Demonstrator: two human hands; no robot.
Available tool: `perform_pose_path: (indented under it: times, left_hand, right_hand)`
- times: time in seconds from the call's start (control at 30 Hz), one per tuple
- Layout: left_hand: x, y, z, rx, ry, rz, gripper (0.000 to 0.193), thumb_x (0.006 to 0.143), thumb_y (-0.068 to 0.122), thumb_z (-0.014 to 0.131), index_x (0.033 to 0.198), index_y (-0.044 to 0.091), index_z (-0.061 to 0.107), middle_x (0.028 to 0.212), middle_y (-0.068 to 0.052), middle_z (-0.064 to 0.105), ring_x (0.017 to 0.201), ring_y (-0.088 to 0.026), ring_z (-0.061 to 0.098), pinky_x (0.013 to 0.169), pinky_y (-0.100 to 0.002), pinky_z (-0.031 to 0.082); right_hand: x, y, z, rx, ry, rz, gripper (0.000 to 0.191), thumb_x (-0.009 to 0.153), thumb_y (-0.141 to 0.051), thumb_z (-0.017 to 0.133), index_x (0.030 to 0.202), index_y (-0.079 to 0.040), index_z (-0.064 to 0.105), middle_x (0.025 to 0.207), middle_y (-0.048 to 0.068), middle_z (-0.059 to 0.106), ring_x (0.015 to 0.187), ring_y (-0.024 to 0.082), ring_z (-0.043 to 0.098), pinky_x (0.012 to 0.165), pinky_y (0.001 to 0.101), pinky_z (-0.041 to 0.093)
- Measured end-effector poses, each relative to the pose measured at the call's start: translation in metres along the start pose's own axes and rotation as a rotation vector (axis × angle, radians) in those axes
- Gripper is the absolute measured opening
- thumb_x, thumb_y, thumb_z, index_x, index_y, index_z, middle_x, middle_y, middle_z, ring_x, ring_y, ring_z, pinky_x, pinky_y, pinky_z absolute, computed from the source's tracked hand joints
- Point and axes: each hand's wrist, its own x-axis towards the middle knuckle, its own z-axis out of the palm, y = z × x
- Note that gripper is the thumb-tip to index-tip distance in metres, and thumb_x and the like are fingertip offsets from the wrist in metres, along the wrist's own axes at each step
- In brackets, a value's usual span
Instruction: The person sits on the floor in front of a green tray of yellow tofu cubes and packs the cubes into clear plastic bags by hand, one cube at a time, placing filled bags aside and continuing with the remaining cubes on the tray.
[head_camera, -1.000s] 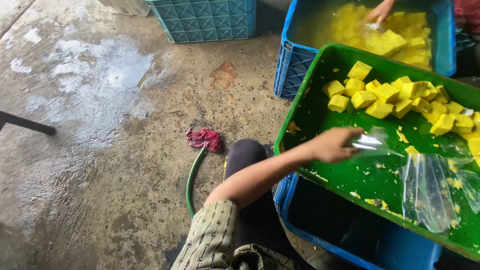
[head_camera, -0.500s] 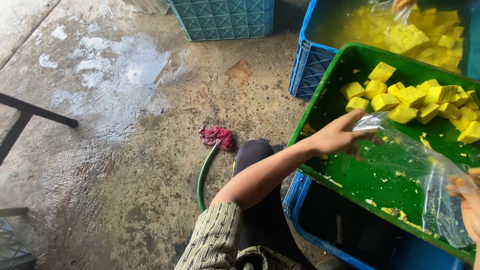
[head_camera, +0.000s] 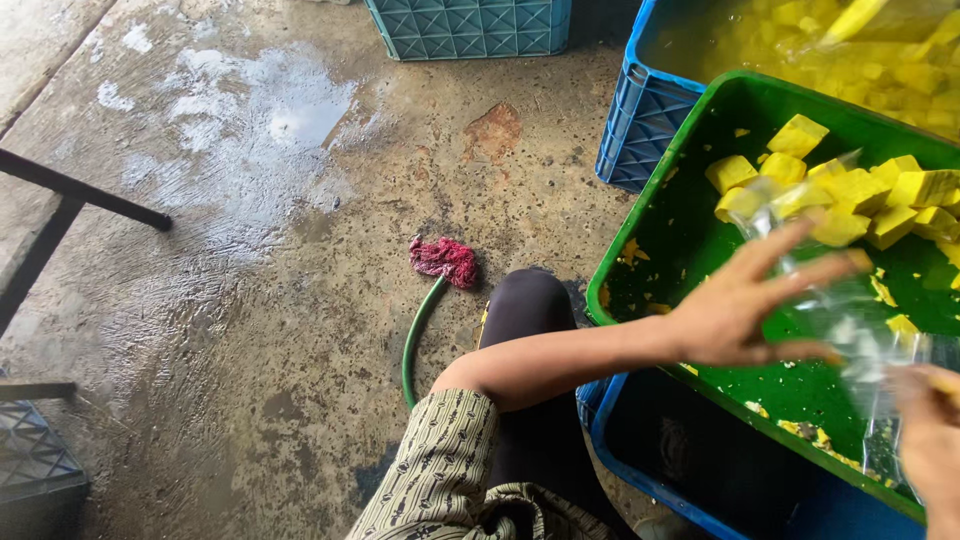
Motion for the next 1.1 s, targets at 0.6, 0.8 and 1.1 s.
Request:
perform_pose_path:
  times: [0.6, 0.8, 1.1]
  left_hand:
    - [-0.009, -0.011, 0.010, -0.017, 0.010, 0.203, 0.047, 0.081, 0.049, 0.069, 0.118, 0.021, 0.062, 0.153, -0.006, 0.040, 0.136, -0.033, 0.045, 0.112, -0.051, 0.042]
    - [-0.004, -0.024, 0.013, -0.252, -0.267, 0.181, 0.023, 0.090, 0.045, 0.073, 0.086, 0.023, 0.071, 0.140, -0.003, 0.058, 0.122, -0.022, 0.059, 0.105, -0.039, 0.052]
    - [-0.004, -0.053, 0.016, -0.358, -0.508, 0.170, 0.023, 0.096, 0.026, 0.071, 0.094, 0.011, 0.054, 0.097, -0.007, 0.054, 0.088, -0.023, 0.063, 0.077, -0.038, 0.053]
  right_hand:
    - [-0.019, 0.036, 0.033, 0.014, -0.071, 0.077, 0.033, 0.103, -0.006, 0.075, 0.080, -0.005, 0.051, 0.070, -0.001, 0.048, 0.059, 0.003, 0.041, 0.056, 0.0197, 0.032]
    - [-0.019, 0.047, 0.028, -0.010, -0.140, 0.109, 0.041, 0.099, -0.010, 0.077, 0.073, -0.005, 0.046, 0.065, -0.002, 0.042, 0.056, 0.003, 0.037, 0.054, 0.0238, 0.028]
    - [0.002, 0.085, 0.036, 0.038, -0.258, 0.250, 0.012, 0.093, -0.011, 0.067, 0.099, -0.011, 0.057, 0.082, 0.004, 0.060, 0.069, 0.009, 0.057, 0.064, 0.0272, 0.044]
